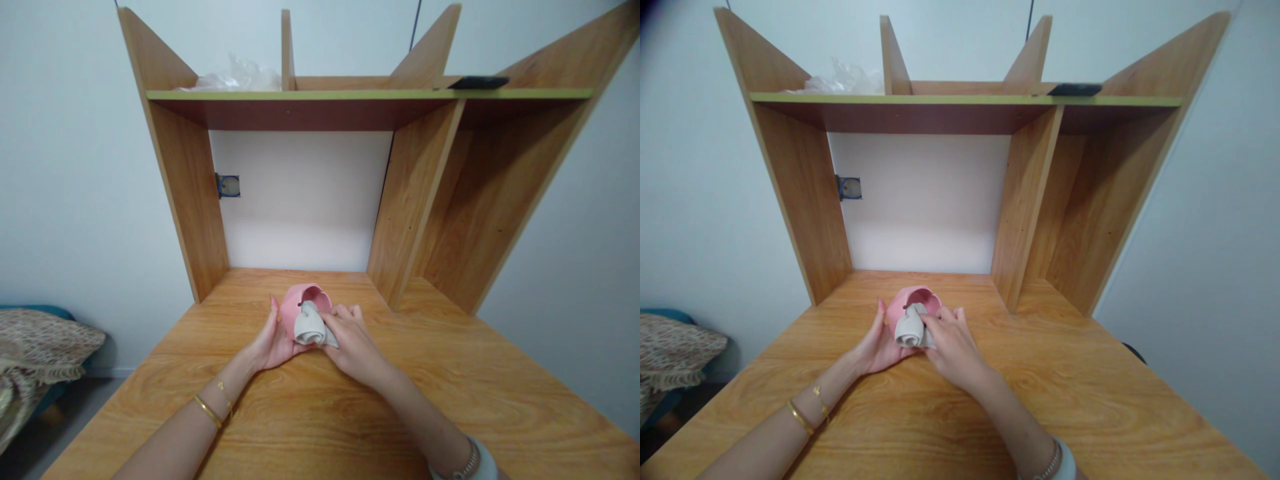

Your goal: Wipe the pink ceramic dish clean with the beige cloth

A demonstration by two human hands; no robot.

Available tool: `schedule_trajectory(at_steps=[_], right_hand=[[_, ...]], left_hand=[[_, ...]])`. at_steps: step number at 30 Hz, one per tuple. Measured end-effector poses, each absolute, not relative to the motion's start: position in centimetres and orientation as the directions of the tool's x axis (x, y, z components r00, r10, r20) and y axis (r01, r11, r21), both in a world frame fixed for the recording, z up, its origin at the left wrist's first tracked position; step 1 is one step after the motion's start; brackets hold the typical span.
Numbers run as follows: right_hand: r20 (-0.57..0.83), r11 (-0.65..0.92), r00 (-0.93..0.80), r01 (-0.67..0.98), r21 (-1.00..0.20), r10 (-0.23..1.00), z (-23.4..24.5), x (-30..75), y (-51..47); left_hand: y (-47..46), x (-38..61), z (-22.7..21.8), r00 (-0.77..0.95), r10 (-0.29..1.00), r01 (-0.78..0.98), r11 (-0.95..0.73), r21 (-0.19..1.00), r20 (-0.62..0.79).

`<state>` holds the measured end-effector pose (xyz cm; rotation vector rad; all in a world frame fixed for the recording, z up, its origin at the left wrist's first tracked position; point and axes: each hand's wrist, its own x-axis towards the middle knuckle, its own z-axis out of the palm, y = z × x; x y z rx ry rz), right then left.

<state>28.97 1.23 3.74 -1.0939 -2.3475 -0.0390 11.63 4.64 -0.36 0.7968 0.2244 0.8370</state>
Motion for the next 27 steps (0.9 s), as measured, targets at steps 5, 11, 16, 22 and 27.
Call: schedule_trajectory(at_steps=[5,11,16,22,27], right_hand=[[0.537,0.569,-0.316,0.713,-0.409,0.782,3.0,29.1,2.1],[0.524,0.555,-0.287,0.682,-0.476,0.802,3.0,28.6,1.9],[0.522,0.647,-0.443,0.694,-0.315,0.729,3.7,27.9,0.9],[0.46,0.717,-0.61,0.691,-0.089,0.646,3.9,27.8,0.5],[0.442,0.74,-0.668,0.673,0.013,0.599,3.4,28.4,1.0]], left_hand=[[4.4,12.0,-0.9,0.669,0.72,-0.564,0.332,0.756,0.183],[4.8,12.1,-1.5,0.631,0.766,-0.537,0.32,0.781,0.12],[5.1,12.0,-1.5,0.537,0.843,-0.537,0.327,0.778,0.017],[5.6,11.3,-1.2,0.529,0.848,-0.502,0.351,0.79,-0.041],[5.8,10.7,-1.3,0.578,0.815,-0.492,0.385,0.781,-0.037]])
